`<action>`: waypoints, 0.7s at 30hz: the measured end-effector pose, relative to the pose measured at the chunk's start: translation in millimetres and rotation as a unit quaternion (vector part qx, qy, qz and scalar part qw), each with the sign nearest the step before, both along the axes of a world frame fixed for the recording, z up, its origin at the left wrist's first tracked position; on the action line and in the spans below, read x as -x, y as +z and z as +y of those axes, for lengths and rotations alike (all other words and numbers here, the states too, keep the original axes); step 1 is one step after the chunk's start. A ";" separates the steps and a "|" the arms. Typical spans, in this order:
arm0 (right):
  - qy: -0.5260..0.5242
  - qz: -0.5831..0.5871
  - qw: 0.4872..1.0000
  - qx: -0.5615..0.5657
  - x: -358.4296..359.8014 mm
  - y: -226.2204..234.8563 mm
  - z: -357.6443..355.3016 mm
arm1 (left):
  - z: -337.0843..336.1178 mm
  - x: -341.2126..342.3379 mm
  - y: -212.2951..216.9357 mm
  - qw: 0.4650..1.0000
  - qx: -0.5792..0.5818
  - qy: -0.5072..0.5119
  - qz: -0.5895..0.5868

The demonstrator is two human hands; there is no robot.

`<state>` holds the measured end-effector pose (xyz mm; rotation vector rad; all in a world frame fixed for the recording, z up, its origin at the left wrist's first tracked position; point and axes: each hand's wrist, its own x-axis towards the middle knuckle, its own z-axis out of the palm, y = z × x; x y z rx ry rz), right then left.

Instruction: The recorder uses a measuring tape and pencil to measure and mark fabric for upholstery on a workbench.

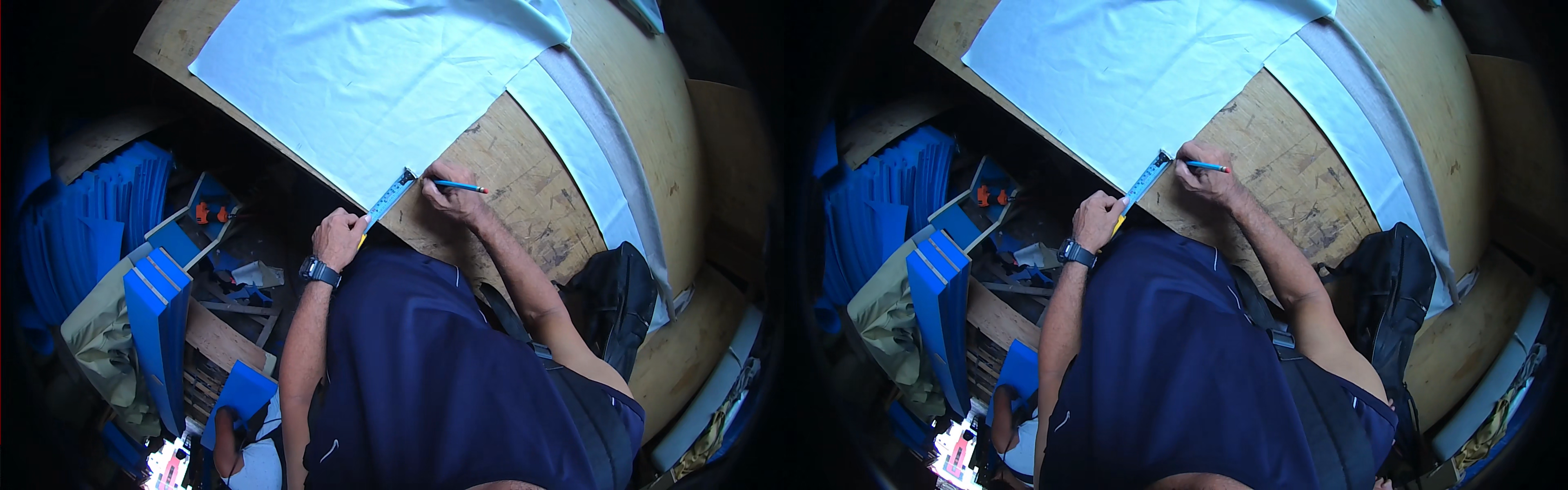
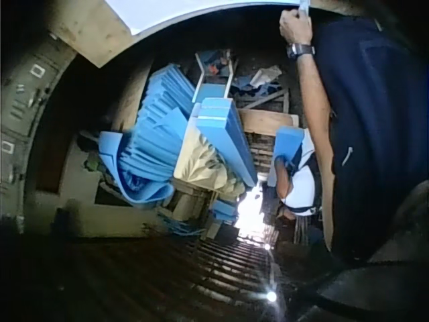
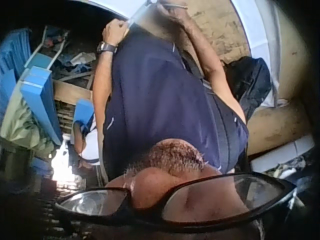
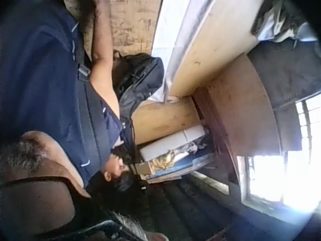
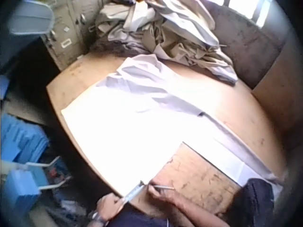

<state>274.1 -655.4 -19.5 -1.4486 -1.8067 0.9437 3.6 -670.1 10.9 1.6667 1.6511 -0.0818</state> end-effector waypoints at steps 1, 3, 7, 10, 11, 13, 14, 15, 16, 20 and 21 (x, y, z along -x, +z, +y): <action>-0.016 0.018 1.000 0.001 0.3 0.6 -0.2 | 0.7 0.4 0.1 1.000 -0.001 0.001 0.003; -0.031 0.036 0.999 0.003 2.3 1.1 -0.2 | 0.3 0.6 0.0 1.000 -0.006 -0.004 -0.004; -0.039 0.058 0.997 -0.029 7.0 -0.5 0.8 | 0.3 0.8 -1.6 1.000 0.008 -0.002 -0.002; -0.023 0.051 0.997 -0.054 5.5 -4.4 0.9 | 0.4 1.9 -3.4 1.000 -0.001 -0.005 -0.003; -0.016 0.038 0.997 -0.058 3.8 -5.7 0.2 | 0.2 2.0 -3.9 1.000 0.002 -0.004 -0.004; -0.030 0.050 0.998 -0.019 -0.2 -7.5 -3.4 | -0.4 2.9 -3.9 1.000 0.001 0.000 -0.003; -0.054 0.054 0.997 0.025 -1.8 -7.7 -4.5 | -0.3 3.2 -3.3 1.000 0.006 0.000 -0.019; -0.045 0.061 0.997 0.019 -2.8 -7.4 -5.3 | 1.2 4.6 -2.4 1.000 0.008 0.004 -0.030; -0.073 0.108 0.991 0.034 -1.8 -6.5 -4.9 | 4.0 7.0 -0.7 0.999 0.017 0.009 -0.035; -0.109 0.151 0.980 0.067 6.6 3.1 4.1 | 34.6 33.7 9.2 0.998 -0.038 0.046 -0.024; -0.122 0.144 0.979 0.080 9.9 6.7 7.1 | 49.2 42.6 9.7 0.998 -0.047 0.049 -0.014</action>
